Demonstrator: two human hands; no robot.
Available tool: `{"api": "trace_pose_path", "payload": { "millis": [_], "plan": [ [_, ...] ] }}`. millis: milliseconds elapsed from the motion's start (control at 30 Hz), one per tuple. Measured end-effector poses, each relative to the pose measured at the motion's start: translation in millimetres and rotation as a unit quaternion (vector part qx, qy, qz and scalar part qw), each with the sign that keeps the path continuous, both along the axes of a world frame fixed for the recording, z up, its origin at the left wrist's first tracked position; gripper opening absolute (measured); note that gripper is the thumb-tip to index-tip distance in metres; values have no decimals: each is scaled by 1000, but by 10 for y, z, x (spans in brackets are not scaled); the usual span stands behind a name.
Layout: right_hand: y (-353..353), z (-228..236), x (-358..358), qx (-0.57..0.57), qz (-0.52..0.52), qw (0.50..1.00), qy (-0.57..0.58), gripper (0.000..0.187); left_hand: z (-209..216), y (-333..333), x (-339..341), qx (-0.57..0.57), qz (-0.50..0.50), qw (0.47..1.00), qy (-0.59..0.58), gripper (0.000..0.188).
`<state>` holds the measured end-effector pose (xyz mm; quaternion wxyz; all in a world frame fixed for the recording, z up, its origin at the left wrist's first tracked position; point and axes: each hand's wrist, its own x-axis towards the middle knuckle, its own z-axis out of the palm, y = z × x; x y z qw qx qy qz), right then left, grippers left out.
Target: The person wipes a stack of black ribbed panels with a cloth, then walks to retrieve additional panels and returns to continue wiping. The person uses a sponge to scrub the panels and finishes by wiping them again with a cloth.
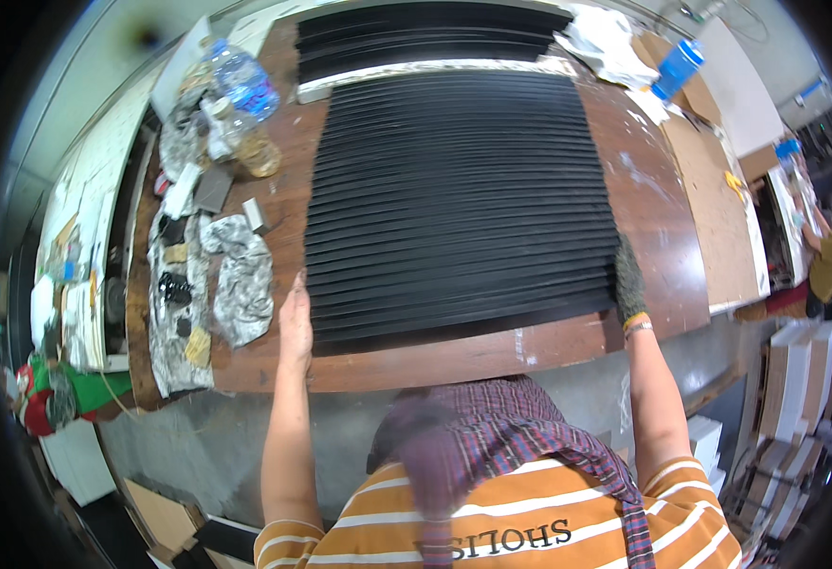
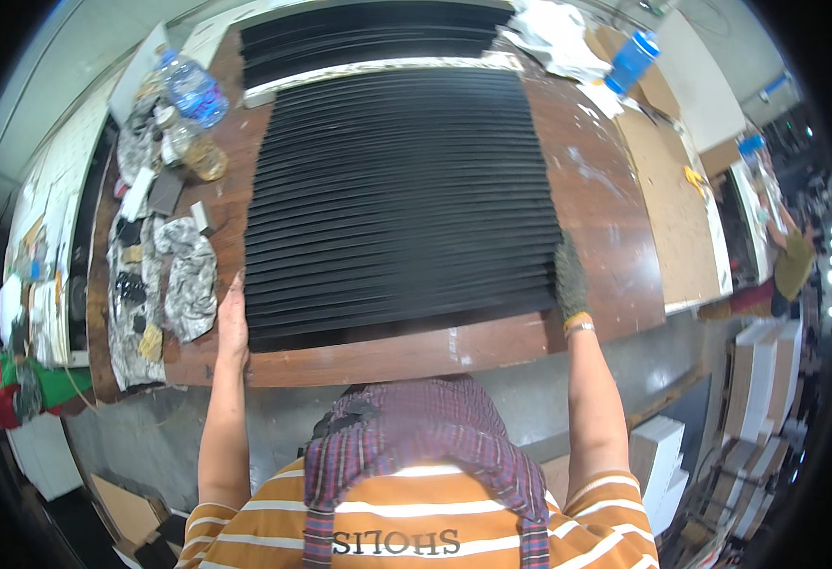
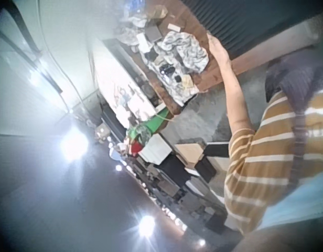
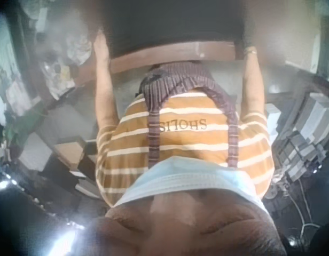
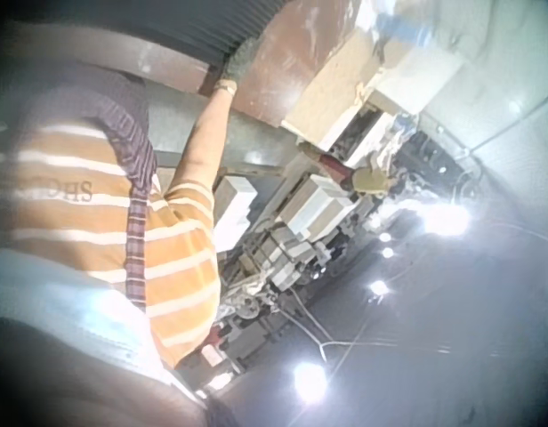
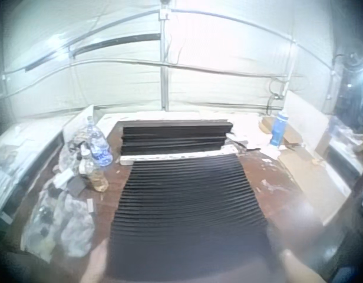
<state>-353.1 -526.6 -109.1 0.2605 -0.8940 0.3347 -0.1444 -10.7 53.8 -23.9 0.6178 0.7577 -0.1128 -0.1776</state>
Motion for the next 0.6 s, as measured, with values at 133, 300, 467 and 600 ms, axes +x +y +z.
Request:
{"api": "trace_pose_path", "payload": {
  "millis": [133, 300, 467, 600],
  "plan": [
    [24, 233, 45, 26, -34, 999, -5, 50, -28, -81, -38, -33, 39, 999, -15, 60],
    [-34, 584, 93, 219, -245, 936, -127, 46, 146, 178, -308, 0, 178, 978, -107, 50],
    [404, 1121, 534, -206, -6, 968, -141, 36, 465, 1248, -178, 306, 282, 864, -283, 46],
    [1551, 1617, 1184, 82, 29, 966, -242, 28, 314, 2077, 250, 475, 263, 772, -329, 52]
  ]
}}
